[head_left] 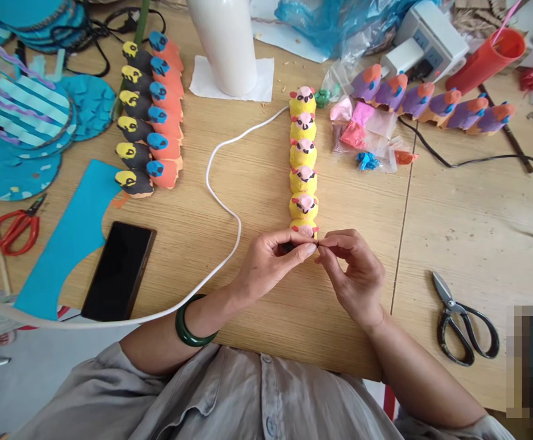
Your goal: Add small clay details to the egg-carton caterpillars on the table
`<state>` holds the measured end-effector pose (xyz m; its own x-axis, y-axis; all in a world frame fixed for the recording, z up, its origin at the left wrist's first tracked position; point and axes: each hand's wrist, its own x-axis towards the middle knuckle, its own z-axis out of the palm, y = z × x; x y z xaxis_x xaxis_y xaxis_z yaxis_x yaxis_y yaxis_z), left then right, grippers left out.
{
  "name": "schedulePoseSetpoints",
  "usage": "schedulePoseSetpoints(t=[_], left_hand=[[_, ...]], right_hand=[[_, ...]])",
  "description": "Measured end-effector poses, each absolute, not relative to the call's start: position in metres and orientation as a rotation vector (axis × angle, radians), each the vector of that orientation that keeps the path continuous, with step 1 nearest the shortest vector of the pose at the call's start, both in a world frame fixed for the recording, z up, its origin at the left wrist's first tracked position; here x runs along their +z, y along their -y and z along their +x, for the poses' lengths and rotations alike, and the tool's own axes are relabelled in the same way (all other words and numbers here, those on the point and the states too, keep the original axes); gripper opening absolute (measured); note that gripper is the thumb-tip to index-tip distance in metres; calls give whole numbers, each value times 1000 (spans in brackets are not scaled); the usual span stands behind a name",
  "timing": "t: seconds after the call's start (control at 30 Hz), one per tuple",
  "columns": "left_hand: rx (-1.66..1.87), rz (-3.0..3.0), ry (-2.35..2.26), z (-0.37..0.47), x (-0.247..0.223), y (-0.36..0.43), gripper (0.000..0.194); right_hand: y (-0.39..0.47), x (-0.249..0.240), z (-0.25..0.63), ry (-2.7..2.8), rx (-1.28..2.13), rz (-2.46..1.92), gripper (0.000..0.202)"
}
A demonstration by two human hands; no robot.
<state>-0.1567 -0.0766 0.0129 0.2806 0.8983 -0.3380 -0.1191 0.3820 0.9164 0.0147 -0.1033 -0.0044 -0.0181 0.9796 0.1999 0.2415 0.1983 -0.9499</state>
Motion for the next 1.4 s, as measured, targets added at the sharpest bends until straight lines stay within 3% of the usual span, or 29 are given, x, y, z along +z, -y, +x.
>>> schedulePoseSetpoints(t=[0.3, 1.4], left_hand=[[841, 946, -1073, -156, 15, 75, 23], [857, 1225, -1113, -160, 13, 74, 24]], right_hand=[[103, -3, 15, 1475, 944, -1237, 16], [99, 0, 17, 1856, 522, -1196, 27]])
